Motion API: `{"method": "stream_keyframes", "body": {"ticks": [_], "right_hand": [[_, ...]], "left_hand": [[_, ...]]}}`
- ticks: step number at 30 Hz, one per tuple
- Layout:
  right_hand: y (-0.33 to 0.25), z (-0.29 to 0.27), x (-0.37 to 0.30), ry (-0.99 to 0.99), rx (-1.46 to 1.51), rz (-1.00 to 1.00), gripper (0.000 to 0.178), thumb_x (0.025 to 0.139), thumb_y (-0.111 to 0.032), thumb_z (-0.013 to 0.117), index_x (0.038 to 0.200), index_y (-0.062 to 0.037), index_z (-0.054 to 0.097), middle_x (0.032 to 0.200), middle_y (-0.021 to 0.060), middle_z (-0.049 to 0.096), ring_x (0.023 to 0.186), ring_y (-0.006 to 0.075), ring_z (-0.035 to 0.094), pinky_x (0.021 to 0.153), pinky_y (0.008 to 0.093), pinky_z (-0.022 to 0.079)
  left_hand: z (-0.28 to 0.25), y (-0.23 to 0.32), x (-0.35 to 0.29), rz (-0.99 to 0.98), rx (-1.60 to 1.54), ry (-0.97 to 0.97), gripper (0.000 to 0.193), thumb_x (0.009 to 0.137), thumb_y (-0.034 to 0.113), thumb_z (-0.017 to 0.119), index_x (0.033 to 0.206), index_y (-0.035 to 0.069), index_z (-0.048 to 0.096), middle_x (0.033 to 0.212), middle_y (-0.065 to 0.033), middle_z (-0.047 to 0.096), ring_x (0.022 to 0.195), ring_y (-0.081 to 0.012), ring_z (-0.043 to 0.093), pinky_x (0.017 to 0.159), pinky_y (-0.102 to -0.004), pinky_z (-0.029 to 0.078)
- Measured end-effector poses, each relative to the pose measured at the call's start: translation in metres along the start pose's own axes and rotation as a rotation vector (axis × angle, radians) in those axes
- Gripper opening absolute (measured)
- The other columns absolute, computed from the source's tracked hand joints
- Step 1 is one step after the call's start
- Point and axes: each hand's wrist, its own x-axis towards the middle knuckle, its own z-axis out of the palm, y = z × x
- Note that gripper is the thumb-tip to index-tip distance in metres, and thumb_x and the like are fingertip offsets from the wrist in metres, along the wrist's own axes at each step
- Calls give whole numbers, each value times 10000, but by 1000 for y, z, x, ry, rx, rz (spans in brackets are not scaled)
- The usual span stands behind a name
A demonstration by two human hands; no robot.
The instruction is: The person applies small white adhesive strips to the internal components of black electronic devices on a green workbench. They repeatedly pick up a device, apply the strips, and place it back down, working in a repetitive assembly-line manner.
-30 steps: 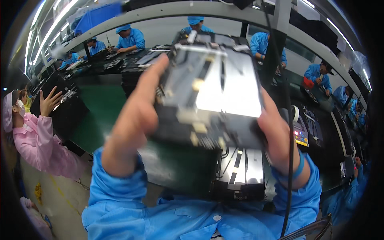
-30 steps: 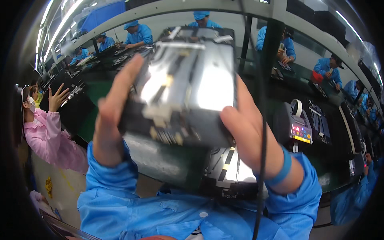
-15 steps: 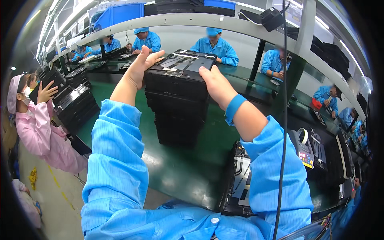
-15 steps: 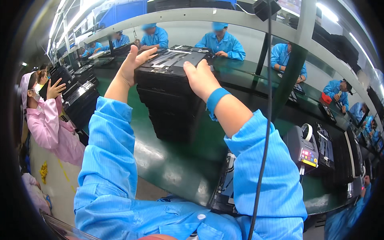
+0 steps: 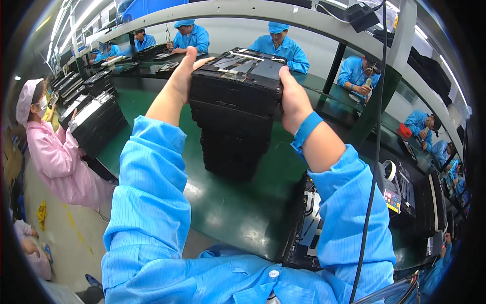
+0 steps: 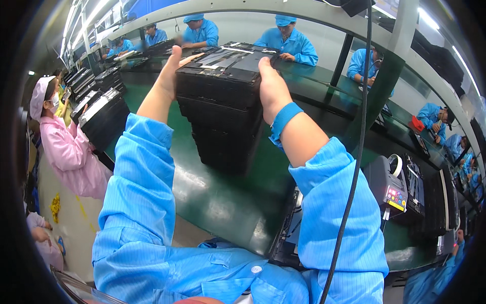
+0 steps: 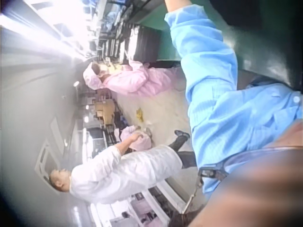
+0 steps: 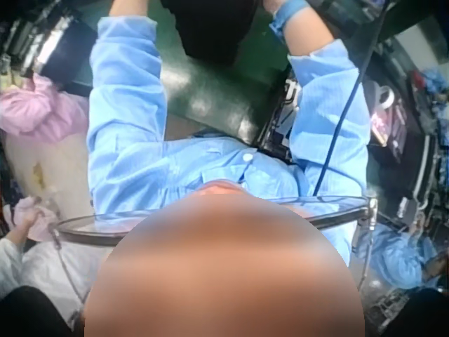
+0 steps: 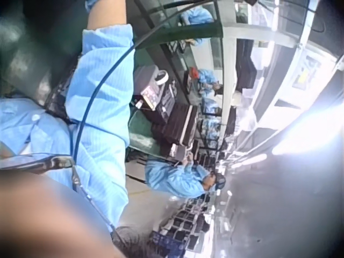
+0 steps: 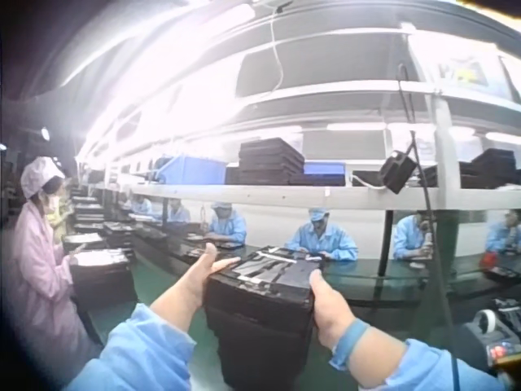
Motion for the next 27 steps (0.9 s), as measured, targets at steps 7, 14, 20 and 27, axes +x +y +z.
{"method": "stream_keyframes", "body": {"ticks": [7,14,20,27], "right_hand": [[-4,15,-10,33,100,17,471,961,-461,419,1169,-65,568,1138,94,620,1019,220,587,913,362,443],[18,-6,-9,115,106,49,691,929,-565,381,1328,-2,430,1343,149,477,1205,259,459,1011,368,338],[62,-7,-8,356,-17,263,580,947,-571,338,1220,-98,533,1242,97,558,1090,257,545,938,398,429],[69,-13,-11,126,269,286,642,924,-623,339,1281,-114,499,1269,93,541,1123,267,528,939,429,437]], "left_hand": [[-8,-5,3,69,-76,-25,824,764,734,519,1188,30,585,1092,-138,650,968,-239,635,853,-384,497],[1,-15,-22,-26,-61,150,794,848,725,350,1279,79,516,1224,-105,592,1117,-250,554,943,-412,426],[-7,-65,-23,-126,-185,375,433,919,436,415,1127,106,602,1086,-60,642,1004,-248,598,893,-414,469],[-21,-72,-16,-128,-291,235,476,892,486,442,1109,103,621,1079,-66,649,979,-243,611,872,-421,481]]}}
